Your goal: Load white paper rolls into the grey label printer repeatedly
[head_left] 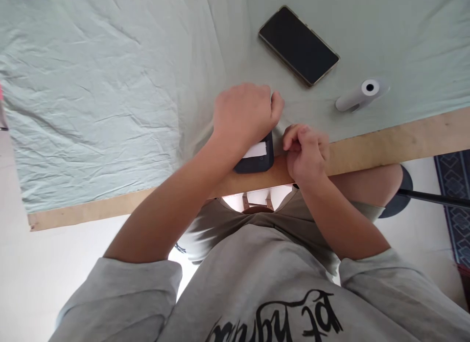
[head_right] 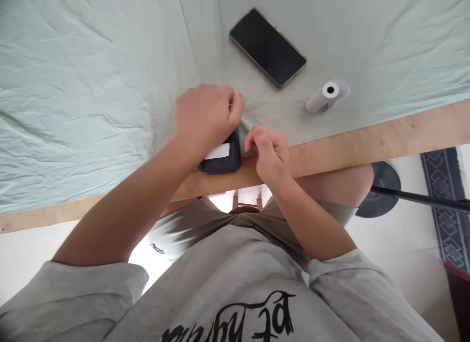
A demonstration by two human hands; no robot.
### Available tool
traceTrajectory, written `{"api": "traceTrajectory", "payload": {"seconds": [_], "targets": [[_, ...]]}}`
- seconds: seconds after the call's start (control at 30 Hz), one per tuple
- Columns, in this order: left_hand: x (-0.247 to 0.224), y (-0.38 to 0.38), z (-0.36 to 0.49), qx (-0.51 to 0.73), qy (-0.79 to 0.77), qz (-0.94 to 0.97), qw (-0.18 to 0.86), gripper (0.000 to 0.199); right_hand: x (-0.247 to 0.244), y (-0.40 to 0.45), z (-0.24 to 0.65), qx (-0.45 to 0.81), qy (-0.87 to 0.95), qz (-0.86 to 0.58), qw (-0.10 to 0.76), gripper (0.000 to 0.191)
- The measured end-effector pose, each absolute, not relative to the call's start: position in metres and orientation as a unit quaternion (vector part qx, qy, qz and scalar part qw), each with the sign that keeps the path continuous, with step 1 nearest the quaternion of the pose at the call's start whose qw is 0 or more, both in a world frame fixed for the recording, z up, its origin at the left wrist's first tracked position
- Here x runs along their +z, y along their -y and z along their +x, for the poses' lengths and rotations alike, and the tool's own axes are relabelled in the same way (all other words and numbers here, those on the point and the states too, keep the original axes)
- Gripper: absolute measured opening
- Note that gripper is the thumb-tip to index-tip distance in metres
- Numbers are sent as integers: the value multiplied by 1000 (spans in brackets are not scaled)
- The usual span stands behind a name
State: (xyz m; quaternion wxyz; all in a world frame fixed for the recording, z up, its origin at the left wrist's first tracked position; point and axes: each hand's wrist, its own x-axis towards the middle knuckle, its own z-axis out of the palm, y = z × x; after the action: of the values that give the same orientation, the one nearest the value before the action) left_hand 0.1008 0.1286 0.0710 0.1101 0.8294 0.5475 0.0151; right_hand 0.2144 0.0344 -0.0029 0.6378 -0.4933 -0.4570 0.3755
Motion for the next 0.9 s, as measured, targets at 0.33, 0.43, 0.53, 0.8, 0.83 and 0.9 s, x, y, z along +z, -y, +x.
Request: {"api": "traceTrajectory", "payload": {"seconds": [0.33,0.43,0.53,0.8,0.83,0.9], "targets": [[69,-130,90,145,-561,797,168,28,-5,-35,208,359,464,-520,621,38],[70,-124,75,264,-531,792,145,23,-4,-35,205,368,451,-526,620,39],[60,-114,51,328,-551,755,136,21,-3,-35,207,371,445,-531,619,39],[34,-58,0,183,-564,773,223,73,2,-34,209,305,502,-570,575,27],[32,-52,0,173,-548,784,235,86,2,-34,208,304,515,-572,561,23],[27,-45,2,167,-522,796,255,103,4,-34,206,306,541,-578,529,23]]}}
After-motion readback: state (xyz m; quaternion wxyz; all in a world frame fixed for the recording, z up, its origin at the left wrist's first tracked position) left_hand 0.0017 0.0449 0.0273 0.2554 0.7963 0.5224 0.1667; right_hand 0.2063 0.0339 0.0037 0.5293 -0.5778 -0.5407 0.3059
